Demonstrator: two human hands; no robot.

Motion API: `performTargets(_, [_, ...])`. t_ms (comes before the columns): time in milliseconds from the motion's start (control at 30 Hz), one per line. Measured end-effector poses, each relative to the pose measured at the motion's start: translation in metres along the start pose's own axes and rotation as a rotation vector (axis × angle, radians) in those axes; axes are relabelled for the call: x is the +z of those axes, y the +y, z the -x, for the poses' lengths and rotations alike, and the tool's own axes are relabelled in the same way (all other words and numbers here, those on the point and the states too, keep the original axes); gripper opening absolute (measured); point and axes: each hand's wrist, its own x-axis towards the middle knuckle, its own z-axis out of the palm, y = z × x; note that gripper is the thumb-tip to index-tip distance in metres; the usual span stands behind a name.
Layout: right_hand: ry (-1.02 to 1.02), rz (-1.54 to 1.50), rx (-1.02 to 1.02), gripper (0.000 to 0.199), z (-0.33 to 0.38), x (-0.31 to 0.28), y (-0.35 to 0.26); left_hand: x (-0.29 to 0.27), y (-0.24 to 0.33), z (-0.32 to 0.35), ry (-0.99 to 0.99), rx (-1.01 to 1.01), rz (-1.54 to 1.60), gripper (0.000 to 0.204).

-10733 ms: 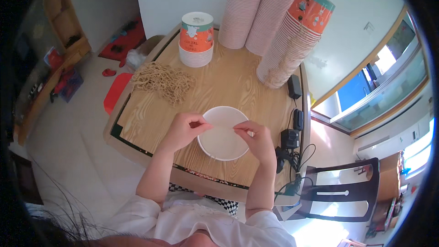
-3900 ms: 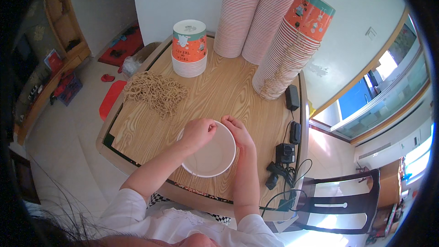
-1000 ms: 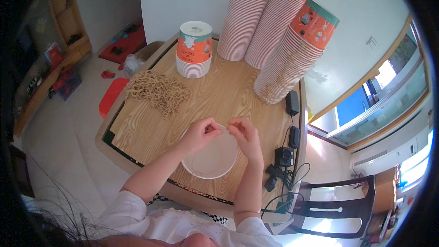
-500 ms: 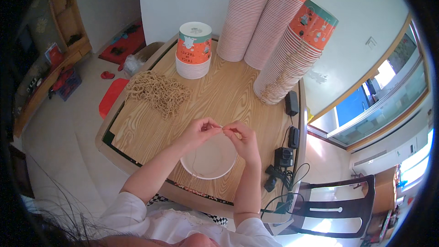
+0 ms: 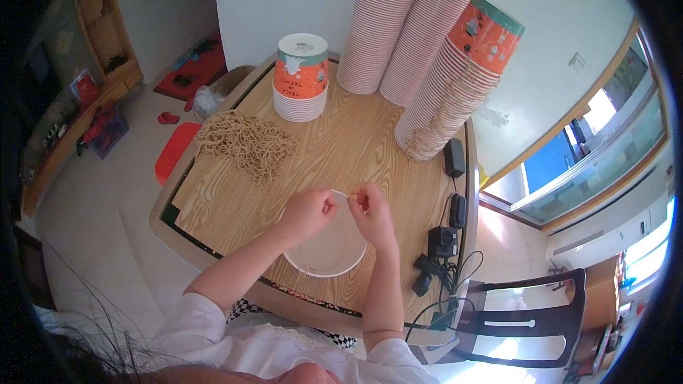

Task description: Applying rubber bands to the rims of festive paper buckets for assembly or packaging.

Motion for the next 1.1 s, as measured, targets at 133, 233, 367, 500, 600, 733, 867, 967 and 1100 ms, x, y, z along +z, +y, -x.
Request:
performTargets(133, [-0.019,-0.018,0.017,0.012,0.001,0.001,0.001,0.003,0.001,-0.001,0.003,-0.011,0.010,0.010])
performTargets(233, [-0.036,-0.032,0.034,0.012,0.001,0.001,0.001,0.004,0.002,-0.002,0.016,0.009,0.015,0.010])
performTargets(367, [-0.053,-0.056,0.056,0.012,0.002,0.001,0.004,0.005,0.002,-0.003,0.019,0.013,-0.005,0.010])
performTargets(500, [-0.069,-0.067,0.062,0.013,0.002,0.000,0.003,0.005,0.003,-0.004,0.029,0.027,-0.046,0.009])
performTargets(600, [-0.073,-0.071,0.061,0.012,0.002,0.000,0.007,0.006,0.004,-0.004,0.023,0.029,-0.066,0.009])
performTargets(733, [-0.078,-0.073,0.065,0.012,0.002,0.001,0.007,0.004,0.006,-0.004,0.022,0.027,-0.063,0.009])
performTargets(867, [-0.084,-0.082,0.078,0.011,0.001,0.001,0.008,0.006,0.006,-0.005,0.020,0.035,-0.076,0.009])
performTargets(967, [-0.080,-0.092,0.080,0.010,0.001,0.001,0.009,0.007,0.007,-0.006,0.024,0.049,-0.082,0.009])
performTargets(1100, [-0.069,-0.113,0.074,0.011,0.002,0.001,0.011,0.010,0.006,-0.008,0.011,0.067,-0.107,0.010])
